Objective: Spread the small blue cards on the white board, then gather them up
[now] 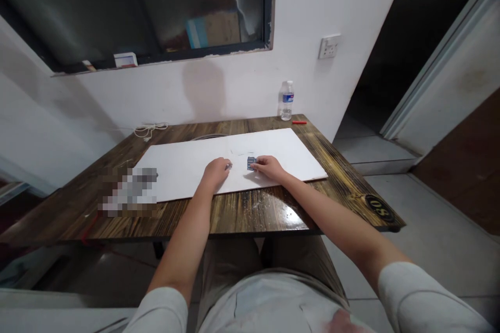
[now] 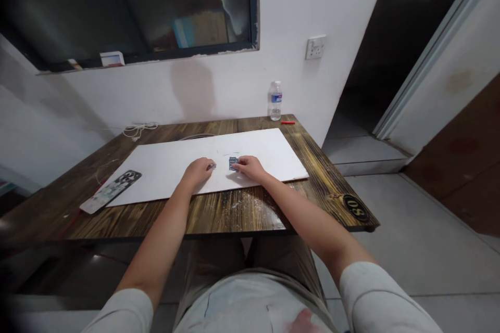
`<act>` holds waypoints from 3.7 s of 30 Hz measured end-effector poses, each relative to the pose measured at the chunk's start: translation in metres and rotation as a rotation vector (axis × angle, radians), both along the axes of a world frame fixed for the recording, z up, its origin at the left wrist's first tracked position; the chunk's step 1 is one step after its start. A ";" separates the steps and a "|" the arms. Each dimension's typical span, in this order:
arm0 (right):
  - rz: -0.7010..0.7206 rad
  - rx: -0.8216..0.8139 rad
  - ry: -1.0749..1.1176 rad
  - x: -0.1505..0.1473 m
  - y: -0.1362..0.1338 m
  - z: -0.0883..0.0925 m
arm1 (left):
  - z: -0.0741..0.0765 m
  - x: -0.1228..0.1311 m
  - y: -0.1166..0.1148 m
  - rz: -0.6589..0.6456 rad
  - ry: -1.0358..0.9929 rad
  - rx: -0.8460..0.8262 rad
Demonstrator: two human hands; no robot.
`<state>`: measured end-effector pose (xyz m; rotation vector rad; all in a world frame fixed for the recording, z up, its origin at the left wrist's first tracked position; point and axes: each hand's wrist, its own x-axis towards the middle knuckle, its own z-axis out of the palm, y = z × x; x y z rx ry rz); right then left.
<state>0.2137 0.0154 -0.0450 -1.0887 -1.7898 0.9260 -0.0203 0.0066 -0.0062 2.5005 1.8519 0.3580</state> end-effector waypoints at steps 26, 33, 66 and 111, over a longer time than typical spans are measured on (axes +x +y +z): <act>0.005 -0.017 0.021 -0.001 -0.002 0.004 | 0.003 0.017 -0.004 0.093 -0.696 0.145; 0.011 -0.010 0.038 -0.001 -0.001 0.004 | -0.008 0.024 0.004 -0.113 -0.902 0.047; 0.206 -0.082 -0.001 0.002 -0.009 0.013 | -0.012 0.037 -0.010 -0.158 -0.601 0.008; 0.000 -0.075 0.125 -0.002 0.003 -0.001 | -0.016 0.035 0.001 -0.108 -0.051 0.094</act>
